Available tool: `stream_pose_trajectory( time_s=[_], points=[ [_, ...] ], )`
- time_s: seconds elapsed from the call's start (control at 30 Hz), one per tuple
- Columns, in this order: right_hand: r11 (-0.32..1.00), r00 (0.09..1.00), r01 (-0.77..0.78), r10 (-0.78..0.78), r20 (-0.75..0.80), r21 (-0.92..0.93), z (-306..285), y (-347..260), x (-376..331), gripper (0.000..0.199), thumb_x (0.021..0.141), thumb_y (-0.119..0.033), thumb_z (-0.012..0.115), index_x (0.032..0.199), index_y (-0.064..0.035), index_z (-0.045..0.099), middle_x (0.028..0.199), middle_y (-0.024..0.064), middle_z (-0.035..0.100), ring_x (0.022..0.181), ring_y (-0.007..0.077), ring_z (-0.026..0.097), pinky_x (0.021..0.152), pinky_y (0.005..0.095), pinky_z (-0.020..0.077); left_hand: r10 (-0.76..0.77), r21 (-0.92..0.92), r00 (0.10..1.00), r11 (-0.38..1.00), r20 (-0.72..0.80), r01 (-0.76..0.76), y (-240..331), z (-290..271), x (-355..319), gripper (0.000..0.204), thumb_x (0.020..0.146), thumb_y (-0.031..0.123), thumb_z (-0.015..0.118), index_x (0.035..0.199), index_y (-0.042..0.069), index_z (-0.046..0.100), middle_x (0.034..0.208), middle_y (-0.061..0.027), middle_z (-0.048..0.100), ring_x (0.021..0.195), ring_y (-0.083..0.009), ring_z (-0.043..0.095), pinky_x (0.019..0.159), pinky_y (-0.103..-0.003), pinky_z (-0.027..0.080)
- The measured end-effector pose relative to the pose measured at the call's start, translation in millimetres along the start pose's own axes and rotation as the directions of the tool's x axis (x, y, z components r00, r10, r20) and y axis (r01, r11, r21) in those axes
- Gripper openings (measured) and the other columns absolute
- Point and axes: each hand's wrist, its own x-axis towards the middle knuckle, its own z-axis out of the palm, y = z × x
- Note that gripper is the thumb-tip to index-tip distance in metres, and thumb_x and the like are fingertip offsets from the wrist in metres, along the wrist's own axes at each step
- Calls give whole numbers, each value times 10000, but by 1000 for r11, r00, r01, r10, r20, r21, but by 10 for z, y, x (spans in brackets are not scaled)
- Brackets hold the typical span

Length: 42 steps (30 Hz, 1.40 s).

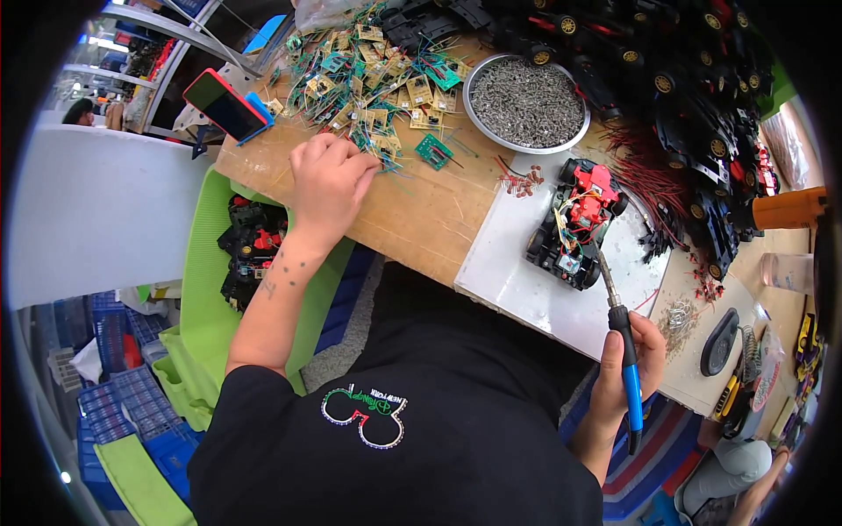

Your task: The person solders electrical components and wires to a circuit board using a soldering iron to assemble a small toy car.

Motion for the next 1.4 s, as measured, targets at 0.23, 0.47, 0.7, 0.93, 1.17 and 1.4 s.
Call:
stream_pose_trajectory(
  time_s=[0.23,0.47,0.7,0.93,1.17,1.4],
  points=[
    [1000,1000,-27,27,-6,-8,-37,21,-35,304,836,-17,721,1111,41,606,962,104,655,836,145,579,802,277,463,168,140,976,972,138,-187,-89,86,70,89,755,113,639,835,135,671,966,-24,566,1049,-231,529,925,-418,377],
    [1000,1000,-19,19,-5,-7,-77,-1,-22,298,819,-3,721,1096,37,617,939,107,650,831,161,584,800,281,467,214,-31,973,977,81,-212,61,-6,211,155,719,63,714,825,85,603,982,-36,596,1013,-274,555,911,-418,414],
    [987,987,152,-154,37,50,-75,-81,75,278,760,46,715,1029,4,658,784,90,617,706,191,567,676,292,450,155,-355,987,921,-53,-164,707,-43,292,154,714,68,723,812,95,606,824,-26,616,898,-252,591,873,-419,410],
    [984,984,176,-175,40,-2,-84,-118,66,223,727,8,734,944,-5,683,696,76,594,615,191,541,587,296,427,212,-585,974,782,-77,-216,1470,68,229,165,682,98,786,810,147,695,808,35,628,864,-197,586,863,-396,356],
    [988,989,145,-143,42,-59,-43,-127,79,224,694,11,743,911,-10,694,666,73,589,599,198,546,570,299,423,200,-566,980,805,-24,-178,1572,80,179,167,685,106,789,820,152,704,815,49,628,882,-185,578,859,-401,341],
    [990,991,126,-123,48,-57,6,-120,93,226,689,10,746,909,-9,697,673,80,605,600,200,560,568,301,428,198,-575,980,798,-32,-180,1571,105,168,166,688,110,788,826,149,704,831,46,626,887,-187,571,862,-405,341]
  ],
)
